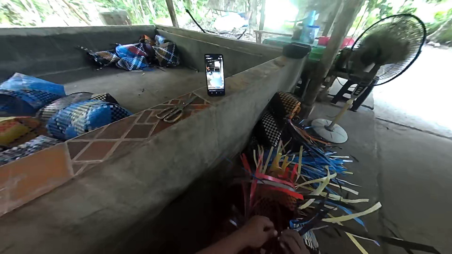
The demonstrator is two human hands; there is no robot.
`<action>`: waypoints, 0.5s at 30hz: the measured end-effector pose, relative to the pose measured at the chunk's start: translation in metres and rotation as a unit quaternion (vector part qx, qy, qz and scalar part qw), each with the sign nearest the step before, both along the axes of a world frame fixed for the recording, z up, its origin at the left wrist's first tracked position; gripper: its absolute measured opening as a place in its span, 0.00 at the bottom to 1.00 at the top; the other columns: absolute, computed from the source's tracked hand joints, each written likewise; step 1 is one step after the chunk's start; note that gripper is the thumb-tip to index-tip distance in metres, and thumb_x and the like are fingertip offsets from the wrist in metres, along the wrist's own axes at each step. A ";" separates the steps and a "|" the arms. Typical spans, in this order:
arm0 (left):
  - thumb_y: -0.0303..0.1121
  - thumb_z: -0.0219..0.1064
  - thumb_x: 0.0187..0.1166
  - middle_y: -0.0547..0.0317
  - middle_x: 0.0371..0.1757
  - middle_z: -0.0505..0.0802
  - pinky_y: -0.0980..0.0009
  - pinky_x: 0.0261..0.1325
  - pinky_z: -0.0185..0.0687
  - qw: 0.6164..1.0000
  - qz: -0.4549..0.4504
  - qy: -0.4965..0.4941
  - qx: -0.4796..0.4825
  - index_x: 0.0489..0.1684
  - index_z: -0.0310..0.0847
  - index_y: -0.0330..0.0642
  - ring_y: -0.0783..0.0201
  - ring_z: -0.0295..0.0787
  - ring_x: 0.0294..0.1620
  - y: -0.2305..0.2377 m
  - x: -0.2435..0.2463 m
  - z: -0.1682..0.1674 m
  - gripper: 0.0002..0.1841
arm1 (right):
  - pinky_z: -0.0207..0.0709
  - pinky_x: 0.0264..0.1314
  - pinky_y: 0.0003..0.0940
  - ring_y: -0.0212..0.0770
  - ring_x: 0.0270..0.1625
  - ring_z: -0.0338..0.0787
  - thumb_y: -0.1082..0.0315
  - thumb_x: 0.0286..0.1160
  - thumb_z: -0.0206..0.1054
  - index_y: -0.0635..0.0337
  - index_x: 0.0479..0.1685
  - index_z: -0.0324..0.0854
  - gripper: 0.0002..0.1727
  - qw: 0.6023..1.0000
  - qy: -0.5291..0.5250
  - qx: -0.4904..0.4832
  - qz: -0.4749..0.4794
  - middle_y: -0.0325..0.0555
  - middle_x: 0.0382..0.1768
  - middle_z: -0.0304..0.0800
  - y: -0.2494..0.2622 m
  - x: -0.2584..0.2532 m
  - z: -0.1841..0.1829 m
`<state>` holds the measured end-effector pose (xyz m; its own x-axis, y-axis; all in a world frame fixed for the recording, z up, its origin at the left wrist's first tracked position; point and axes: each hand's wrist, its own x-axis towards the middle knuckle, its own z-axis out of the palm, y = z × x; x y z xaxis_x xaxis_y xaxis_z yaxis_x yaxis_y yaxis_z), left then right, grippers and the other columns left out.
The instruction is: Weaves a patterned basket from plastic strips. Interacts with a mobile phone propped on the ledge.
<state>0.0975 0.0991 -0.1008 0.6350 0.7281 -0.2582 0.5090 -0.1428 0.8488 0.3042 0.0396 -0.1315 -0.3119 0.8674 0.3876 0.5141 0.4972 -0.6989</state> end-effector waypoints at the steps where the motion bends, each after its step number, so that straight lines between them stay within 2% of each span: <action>1: 0.36 0.57 0.91 0.32 0.57 0.89 0.46 0.73 0.74 1.000 -0.016 -0.009 0.006 0.52 0.86 0.23 0.42 0.85 0.63 0.000 0.000 0.001 0.20 | 0.87 0.60 0.49 0.60 0.52 0.93 0.79 0.72 0.68 0.75 0.41 0.90 0.07 1.000 0.010 -0.013 -0.026 0.67 0.46 0.91 0.004 -0.004 0.008; 3: 0.34 0.57 0.91 0.30 0.60 0.86 0.44 0.75 0.73 0.998 -0.052 0.016 0.027 0.56 0.84 0.23 0.38 0.82 0.66 0.000 0.002 0.009 0.19 | 0.87 0.54 0.51 0.59 0.46 0.94 0.80 0.72 0.66 0.75 0.39 0.89 0.07 0.998 0.006 -0.023 -0.056 0.65 0.40 0.92 0.011 -0.012 0.017; 6: 0.30 0.61 0.87 0.29 0.76 0.78 0.41 0.81 0.69 0.987 -0.066 0.145 0.034 0.68 0.81 0.26 0.33 0.74 0.78 -0.001 0.013 0.027 0.18 | 0.85 0.59 0.56 0.62 0.50 0.93 0.78 0.76 0.64 0.76 0.43 0.89 0.09 0.994 0.001 -0.081 -0.079 0.68 0.45 0.92 0.020 -0.022 0.022; 8: 0.25 0.65 0.82 0.29 0.80 0.74 0.42 0.82 0.68 0.982 -0.054 0.179 0.022 0.73 0.77 0.26 0.33 0.71 0.81 -0.004 0.020 0.034 0.21 | 0.77 0.73 0.56 0.63 0.64 0.89 0.74 0.83 0.60 0.78 0.56 0.85 0.15 0.978 0.008 -0.181 -0.106 0.70 0.59 0.89 0.025 -0.026 0.033; 10: 0.28 0.62 0.86 0.30 0.80 0.75 0.44 0.83 0.68 0.989 -0.034 0.142 0.007 0.76 0.74 0.27 0.35 0.72 0.81 -0.004 0.020 0.031 0.22 | 0.75 0.76 0.51 0.57 0.70 0.86 0.72 0.87 0.57 0.76 0.75 0.74 0.22 0.951 0.053 -0.280 -0.119 0.66 0.70 0.84 0.032 -0.021 0.039; 12: 0.29 0.59 0.88 0.29 0.76 0.79 0.44 0.84 0.67 0.998 -0.014 0.065 0.008 0.77 0.73 0.27 0.36 0.75 0.79 -0.003 0.016 0.018 0.21 | 0.83 0.55 0.45 0.48 0.51 0.90 0.72 0.88 0.54 0.72 0.86 0.61 0.28 0.927 0.112 -0.334 -0.133 0.63 0.60 0.87 0.032 -0.017 0.044; 13: 0.28 0.59 0.88 0.29 0.75 0.80 0.44 0.84 0.67 0.999 -0.009 0.037 0.014 0.75 0.74 0.26 0.36 0.75 0.78 -0.002 0.014 0.011 0.21 | 0.83 0.50 0.44 0.46 0.45 0.89 0.72 0.88 0.53 0.72 0.87 0.58 0.29 0.918 0.136 -0.347 -0.137 0.63 0.57 0.87 0.029 -0.015 0.046; 15: 0.26 0.60 0.87 0.28 0.73 0.81 0.44 0.84 0.67 1.000 -0.011 0.000 0.027 0.73 0.75 0.25 0.36 0.76 0.78 -0.002 0.014 0.004 0.19 | 0.84 0.47 0.41 0.45 0.43 0.87 0.73 0.88 0.53 0.73 0.88 0.55 0.30 0.907 0.160 -0.359 -0.148 0.61 0.53 0.84 0.022 -0.013 0.048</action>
<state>0.1112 0.0975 -0.0964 0.6503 0.7274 -0.2191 0.5056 -0.1992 0.8394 0.2913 0.0621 -0.0835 0.0050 0.9596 -0.2814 0.2646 -0.2727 -0.9250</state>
